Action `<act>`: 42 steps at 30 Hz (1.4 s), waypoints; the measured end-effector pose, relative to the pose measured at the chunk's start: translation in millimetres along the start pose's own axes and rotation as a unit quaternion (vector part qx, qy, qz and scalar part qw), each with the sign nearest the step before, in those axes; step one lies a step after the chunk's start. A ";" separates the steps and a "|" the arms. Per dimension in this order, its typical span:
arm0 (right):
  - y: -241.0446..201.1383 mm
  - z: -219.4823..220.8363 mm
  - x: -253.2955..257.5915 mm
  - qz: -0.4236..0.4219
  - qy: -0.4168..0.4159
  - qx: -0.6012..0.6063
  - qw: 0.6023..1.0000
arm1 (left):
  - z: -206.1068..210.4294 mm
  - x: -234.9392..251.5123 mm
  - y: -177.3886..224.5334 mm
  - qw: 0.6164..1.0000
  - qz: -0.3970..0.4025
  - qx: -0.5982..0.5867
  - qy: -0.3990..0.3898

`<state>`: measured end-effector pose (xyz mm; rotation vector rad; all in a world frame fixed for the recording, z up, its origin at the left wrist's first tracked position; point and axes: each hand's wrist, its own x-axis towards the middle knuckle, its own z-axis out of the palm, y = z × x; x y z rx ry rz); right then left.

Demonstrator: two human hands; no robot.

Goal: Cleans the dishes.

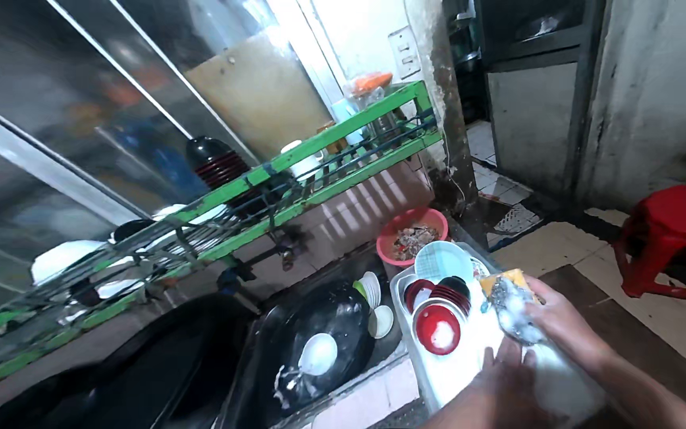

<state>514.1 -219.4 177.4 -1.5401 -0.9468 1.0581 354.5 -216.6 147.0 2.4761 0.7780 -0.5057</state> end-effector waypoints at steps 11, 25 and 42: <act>-5.0 -9.0 -5.1 -0.001 0.068 0.135 0.989 | -10.7 -17.6 -15.9 0.865 -0.060 -0.395 0.304; -41.6 63.1 -4.8 -0.135 -0.115 -0.189 0.966 | -19.6 -47.7 -5.8 0.521 -0.015 -0.689 0.503; -46.6 65.0 27.9 0.009 -0.092 -0.025 0.995 | -23.9 -57.5 -7.2 0.566 -0.043 -0.638 0.520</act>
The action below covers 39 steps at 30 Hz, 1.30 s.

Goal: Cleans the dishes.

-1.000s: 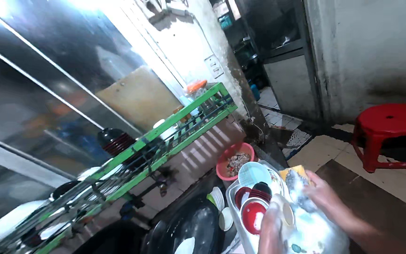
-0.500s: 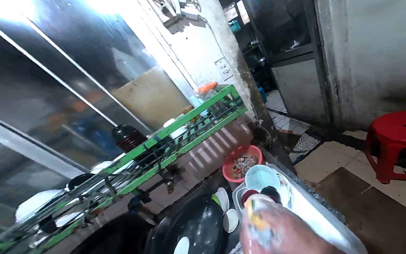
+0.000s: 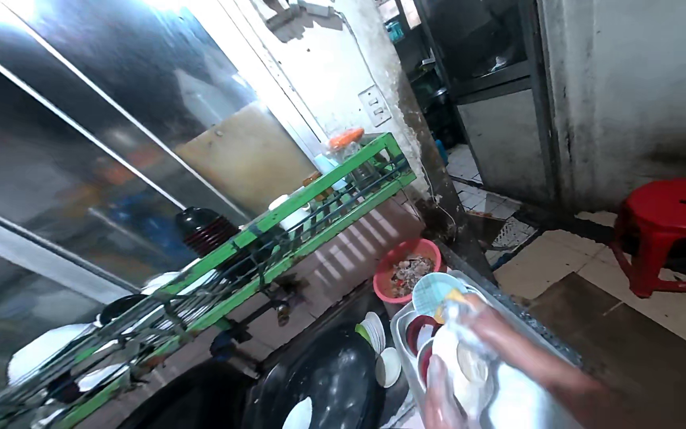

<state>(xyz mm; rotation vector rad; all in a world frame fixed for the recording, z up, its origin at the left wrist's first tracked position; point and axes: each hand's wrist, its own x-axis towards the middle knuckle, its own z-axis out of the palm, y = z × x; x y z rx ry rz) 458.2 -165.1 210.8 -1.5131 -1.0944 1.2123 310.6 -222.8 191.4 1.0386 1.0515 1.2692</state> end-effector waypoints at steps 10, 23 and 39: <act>-21.4 2.0 -23.2 -0.056 -0.055 -0.117 0.990 | -2.3 36.6 11.8 0.942 -0.237 -0.233 -0.051; 19.8 19.4 -41.8 -0.290 -0.089 -0.350 0.886 | 2.1 43.2 13.3 0.954 -0.195 -0.229 -0.011; 24.3 -1.3 -29.6 -0.311 -0.173 -0.441 0.824 | -22.5 47.6 22.3 0.956 -0.225 -0.185 0.016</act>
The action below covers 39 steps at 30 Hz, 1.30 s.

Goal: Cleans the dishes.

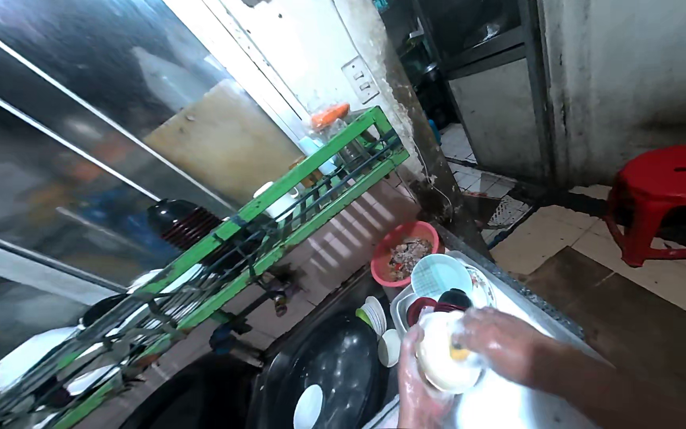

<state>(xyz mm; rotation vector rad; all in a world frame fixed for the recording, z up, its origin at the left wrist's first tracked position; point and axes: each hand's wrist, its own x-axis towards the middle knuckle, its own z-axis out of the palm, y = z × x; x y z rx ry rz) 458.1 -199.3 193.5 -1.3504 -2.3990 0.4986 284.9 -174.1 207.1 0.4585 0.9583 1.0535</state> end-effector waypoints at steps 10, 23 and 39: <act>-12.6 34.0 -11.4 -0.075 0.067 0.026 0.995 | -56.2 21.6 37.4 0.990 0.107 -0.004 0.093; 33.3 39.2 -51.3 0.150 -0.098 0.015 0.984 | -29.7 15.0 5.8 0.798 0.195 0.559 -0.115; -15.7 7.6 -25.4 0.207 0.232 0.261 0.914 | 13.3 -33.5 -53.9 0.922 0.110 0.366 -0.064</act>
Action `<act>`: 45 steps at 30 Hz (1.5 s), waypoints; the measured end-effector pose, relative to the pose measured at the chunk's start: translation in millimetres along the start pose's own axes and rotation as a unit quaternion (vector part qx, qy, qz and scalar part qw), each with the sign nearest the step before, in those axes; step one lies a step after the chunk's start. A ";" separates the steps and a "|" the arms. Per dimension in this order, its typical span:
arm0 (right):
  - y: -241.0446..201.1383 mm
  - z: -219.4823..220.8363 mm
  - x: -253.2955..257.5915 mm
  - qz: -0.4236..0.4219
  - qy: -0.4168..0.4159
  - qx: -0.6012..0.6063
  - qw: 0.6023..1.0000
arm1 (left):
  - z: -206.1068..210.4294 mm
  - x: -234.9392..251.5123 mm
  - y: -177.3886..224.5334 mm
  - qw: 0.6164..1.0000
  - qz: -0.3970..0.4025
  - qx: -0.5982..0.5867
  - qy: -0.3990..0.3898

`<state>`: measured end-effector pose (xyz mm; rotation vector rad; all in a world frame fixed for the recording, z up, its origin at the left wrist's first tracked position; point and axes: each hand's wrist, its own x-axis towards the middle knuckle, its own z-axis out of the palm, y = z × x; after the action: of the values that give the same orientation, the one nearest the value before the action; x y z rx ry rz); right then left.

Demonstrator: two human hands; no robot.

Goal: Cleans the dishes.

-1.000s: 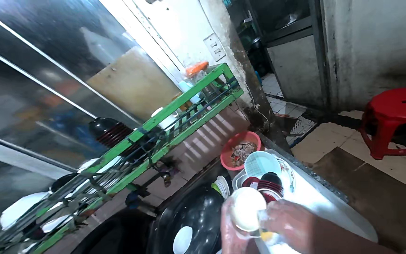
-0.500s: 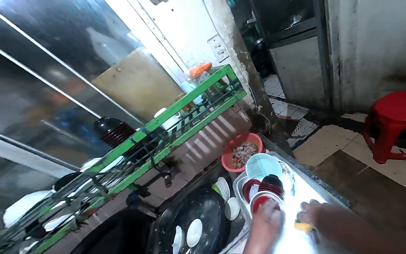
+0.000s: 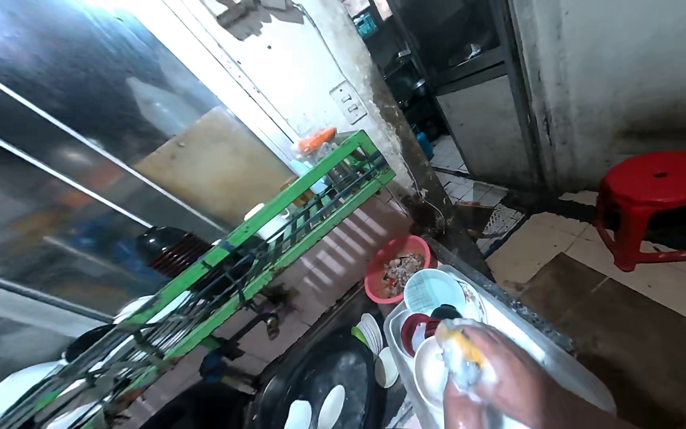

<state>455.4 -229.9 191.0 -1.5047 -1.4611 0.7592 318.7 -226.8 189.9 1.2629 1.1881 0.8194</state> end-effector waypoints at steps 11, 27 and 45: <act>-23.0 0.7 16.6 0.018 -0.086 0.002 0.996 | -34.6 -11.9 8.7 0.991 0.083 0.101 -0.043; -41.0 18.0 34.3 -0.063 -0.089 -0.129 0.986 | -22.8 12.6 2.2 0.970 0.038 -0.200 0.136; -37.5 12.8 27.2 -0.145 -0.003 -0.053 0.988 | -23.5 25.3 7.9 0.932 -0.136 -0.333 0.048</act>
<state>430.7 -204.0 223.0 -1.3269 -1.7016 0.5187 303.4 -195.1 194.7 0.4935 1.0041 0.9715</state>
